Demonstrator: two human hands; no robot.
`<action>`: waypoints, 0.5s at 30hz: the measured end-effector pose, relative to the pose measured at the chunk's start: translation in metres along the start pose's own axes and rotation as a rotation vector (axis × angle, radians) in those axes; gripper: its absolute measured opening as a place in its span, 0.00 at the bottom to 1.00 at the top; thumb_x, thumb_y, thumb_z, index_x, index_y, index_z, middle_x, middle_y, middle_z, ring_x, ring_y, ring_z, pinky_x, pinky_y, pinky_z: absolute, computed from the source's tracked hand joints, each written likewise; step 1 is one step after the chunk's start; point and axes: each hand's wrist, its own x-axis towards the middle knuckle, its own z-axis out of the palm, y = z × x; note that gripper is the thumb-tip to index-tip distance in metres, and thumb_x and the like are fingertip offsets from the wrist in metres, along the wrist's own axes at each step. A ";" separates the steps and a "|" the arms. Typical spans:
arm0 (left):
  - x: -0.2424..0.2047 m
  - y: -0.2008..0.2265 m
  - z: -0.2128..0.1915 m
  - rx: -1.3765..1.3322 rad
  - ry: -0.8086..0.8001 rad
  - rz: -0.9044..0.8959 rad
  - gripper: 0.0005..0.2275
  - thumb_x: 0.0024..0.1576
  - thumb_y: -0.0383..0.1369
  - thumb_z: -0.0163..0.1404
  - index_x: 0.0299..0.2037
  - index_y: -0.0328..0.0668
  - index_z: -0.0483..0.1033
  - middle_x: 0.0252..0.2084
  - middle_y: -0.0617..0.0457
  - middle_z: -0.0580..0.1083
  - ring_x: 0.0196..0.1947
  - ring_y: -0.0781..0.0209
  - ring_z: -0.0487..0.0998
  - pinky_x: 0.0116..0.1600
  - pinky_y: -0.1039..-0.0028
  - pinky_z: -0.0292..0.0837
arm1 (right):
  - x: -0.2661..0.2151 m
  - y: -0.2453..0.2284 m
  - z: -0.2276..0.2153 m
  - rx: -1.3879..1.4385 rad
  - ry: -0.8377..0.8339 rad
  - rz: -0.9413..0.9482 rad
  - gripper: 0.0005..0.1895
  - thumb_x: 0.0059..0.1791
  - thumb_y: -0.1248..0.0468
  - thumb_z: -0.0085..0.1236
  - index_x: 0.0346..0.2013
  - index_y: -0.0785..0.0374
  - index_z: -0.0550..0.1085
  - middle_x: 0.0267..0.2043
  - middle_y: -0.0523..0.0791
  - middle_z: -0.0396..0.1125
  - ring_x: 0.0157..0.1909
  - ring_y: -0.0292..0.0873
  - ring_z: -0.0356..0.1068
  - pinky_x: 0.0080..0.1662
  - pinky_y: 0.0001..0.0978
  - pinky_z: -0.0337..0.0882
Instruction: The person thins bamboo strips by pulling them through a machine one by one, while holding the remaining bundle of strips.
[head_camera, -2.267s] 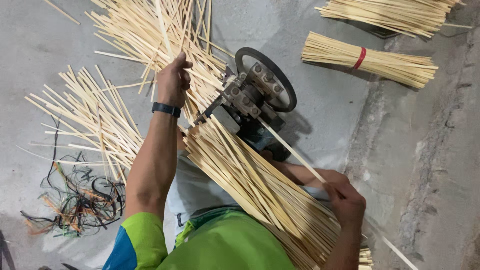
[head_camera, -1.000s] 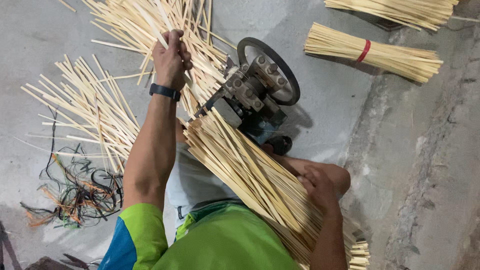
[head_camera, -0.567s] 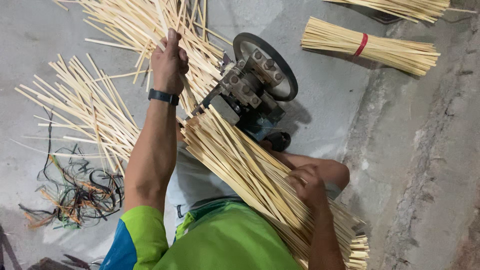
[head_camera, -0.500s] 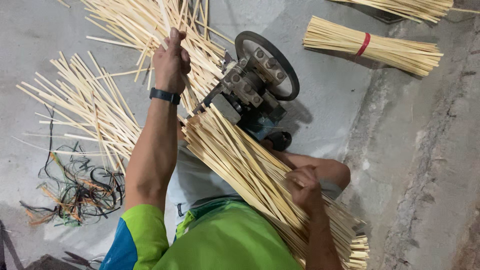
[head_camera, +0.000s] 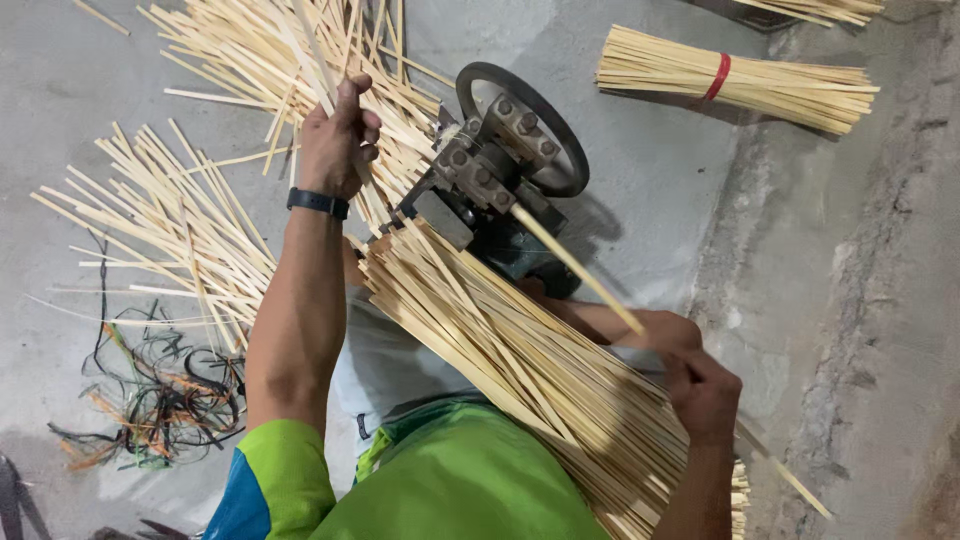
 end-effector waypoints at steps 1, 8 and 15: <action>0.000 0.000 0.003 -0.003 -0.003 0.001 0.15 0.66 0.43 0.51 0.53 0.40 0.77 0.25 0.55 0.75 0.21 0.69 0.71 0.25 0.77 0.63 | 0.008 0.002 -0.001 -0.166 0.090 -0.059 0.13 0.53 0.56 0.66 0.40 0.64 0.81 0.32 0.52 0.74 0.31 0.48 0.73 0.40 0.40 0.73; 0.009 -0.006 0.014 0.117 0.140 -0.116 0.13 0.61 0.40 0.59 0.44 0.39 0.78 0.20 0.56 0.69 0.12 0.72 0.59 0.17 0.79 0.49 | 0.043 -0.015 0.040 -0.068 0.164 -0.348 0.09 0.52 0.58 0.61 0.41 0.59 0.82 0.43 0.48 0.78 0.45 0.50 0.77 0.48 0.38 0.74; 0.017 -0.023 0.034 0.196 0.138 -0.109 0.11 0.55 0.34 0.61 0.44 0.35 0.82 0.31 0.54 0.82 0.14 0.75 0.63 0.18 0.82 0.57 | 0.067 -0.058 0.068 -0.051 -0.031 -0.121 0.14 0.52 0.54 0.59 0.42 0.61 0.83 0.40 0.51 0.77 0.40 0.50 0.78 0.43 0.40 0.75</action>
